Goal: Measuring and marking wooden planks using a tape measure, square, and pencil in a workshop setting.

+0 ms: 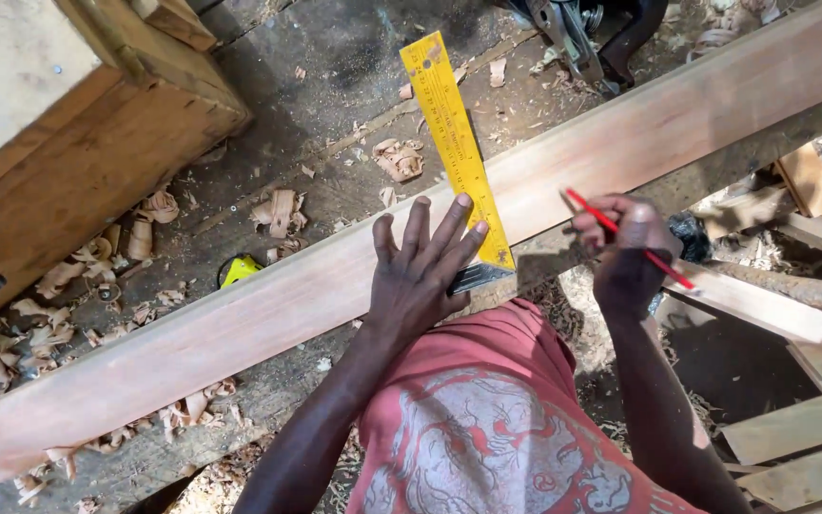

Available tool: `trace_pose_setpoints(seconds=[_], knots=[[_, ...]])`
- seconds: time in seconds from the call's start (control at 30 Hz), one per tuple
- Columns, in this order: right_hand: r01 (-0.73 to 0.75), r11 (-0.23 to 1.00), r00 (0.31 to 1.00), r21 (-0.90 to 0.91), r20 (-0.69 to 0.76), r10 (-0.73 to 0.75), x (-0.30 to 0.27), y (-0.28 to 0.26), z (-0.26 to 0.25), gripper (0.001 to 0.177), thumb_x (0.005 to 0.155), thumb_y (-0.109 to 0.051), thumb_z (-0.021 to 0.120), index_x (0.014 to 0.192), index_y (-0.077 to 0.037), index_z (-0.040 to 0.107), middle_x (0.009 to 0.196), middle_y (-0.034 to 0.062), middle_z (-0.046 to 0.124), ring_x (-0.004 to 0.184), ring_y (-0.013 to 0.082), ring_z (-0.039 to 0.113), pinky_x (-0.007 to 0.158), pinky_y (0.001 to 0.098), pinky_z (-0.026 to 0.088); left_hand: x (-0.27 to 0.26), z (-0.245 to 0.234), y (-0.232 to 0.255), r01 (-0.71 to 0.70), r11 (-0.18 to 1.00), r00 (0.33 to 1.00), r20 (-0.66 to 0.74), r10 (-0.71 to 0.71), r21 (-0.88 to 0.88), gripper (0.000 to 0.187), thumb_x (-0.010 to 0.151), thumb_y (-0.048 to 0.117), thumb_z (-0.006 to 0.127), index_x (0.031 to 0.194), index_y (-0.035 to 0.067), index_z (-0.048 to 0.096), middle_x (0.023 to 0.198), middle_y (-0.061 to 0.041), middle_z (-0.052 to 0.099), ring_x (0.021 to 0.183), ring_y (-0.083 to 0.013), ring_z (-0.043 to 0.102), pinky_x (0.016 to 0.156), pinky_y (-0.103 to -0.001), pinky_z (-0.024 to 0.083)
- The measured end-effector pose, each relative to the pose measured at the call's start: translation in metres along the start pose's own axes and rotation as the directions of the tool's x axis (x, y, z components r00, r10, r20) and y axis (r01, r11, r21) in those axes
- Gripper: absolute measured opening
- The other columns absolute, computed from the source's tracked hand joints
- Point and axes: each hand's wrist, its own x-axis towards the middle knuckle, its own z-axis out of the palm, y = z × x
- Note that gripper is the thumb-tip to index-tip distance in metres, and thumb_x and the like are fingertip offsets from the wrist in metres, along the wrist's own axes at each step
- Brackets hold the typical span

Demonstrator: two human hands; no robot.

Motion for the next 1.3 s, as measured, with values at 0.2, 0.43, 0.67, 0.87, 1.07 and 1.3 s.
trace_pose_setpoints(seconds=[0.2,0.43,0.67,0.87,1.07,1.3], knots=[[0.174,0.977,0.971,0.122,0.142,-0.191,0.001,-0.010,0.031,0.015,0.099,-0.002,0.069,0.110,0.008,0.070,0.091,0.0220,0.073,0.072,0.0168,0.068,0.064,0.0248,0.057,0.003,-0.009,-0.001,-0.010,1.000,0.996,0.093,0.011,-0.013,0.095,0.070,0.038,0.077,0.159,0.030,0.042,0.172,0.008,0.025,0.151,-0.0397,0.026,0.111,-0.067,0.023],[0.270,0.950,0.927,0.157,0.224,-0.300,-0.002,-0.008,0.045,0.019,0.098,-0.004,0.069,0.112,0.009,0.073,0.100,0.0245,0.073,0.094,0.0257,0.072,0.074,0.0333,0.060,0.001,-0.012,-0.003,-0.012,1.000,0.995,0.098,0.010,0.018,0.099,0.070,0.042,0.081,0.159,0.036,0.038,0.171,0.009,0.027,0.149,-0.0378,0.032,0.109,-0.064,0.027],[0.256,0.953,0.939,0.161,0.191,-0.284,-0.004,0.017,0.048,0.019,0.097,-0.010,0.069,0.106,0.004,0.077,0.100,0.0207,0.072,0.096,0.0257,0.071,0.085,0.0367,0.058,0.008,-0.017,-0.002,0.060,0.998,0.970,0.236,-0.051,-0.031,0.103,0.066,0.050,0.084,0.158,0.042,0.039,0.170,0.014,0.027,0.148,-0.0389,0.032,0.111,-0.068,0.020],[0.329,0.931,0.916,0.161,0.188,-0.356,0.003,-0.009,0.044,0.020,0.096,-0.008,0.070,0.110,0.004,0.077,0.100,0.0202,0.074,0.097,0.0308,0.072,0.085,0.0394,0.058,0.009,-0.010,0.004,0.017,0.998,0.997,0.069,-0.022,0.061,0.105,0.064,0.052,0.088,0.158,0.043,0.041,0.170,0.014,0.028,0.146,-0.0357,0.031,0.109,-0.065,0.023],[0.322,0.939,0.927,0.120,0.164,-0.338,0.000,-0.010,0.038,0.023,0.096,-0.013,0.071,0.114,0.001,0.076,0.101,0.0176,0.074,0.096,0.0260,0.071,0.082,0.0374,0.057,0.012,-0.014,0.002,-0.035,0.995,0.998,-0.040,0.039,0.092,0.102,0.057,0.054,0.088,0.151,0.036,0.053,0.167,0.007,0.038,0.142,-0.0365,0.036,0.107,-0.062,0.025],[0.346,0.933,0.916,0.096,0.183,-0.358,0.001,-0.003,0.036,0.021,0.099,-0.010,0.069,0.115,0.000,0.078,0.099,0.0191,0.073,0.094,0.0295,0.072,0.081,0.0375,0.056,0.009,-0.005,0.001,-0.010,0.995,1.000,-0.020,0.012,0.104,0.106,0.058,0.052,0.090,0.155,0.043,0.045,0.169,0.012,0.030,0.145,-0.0340,0.029,0.109,-0.062,0.020]])
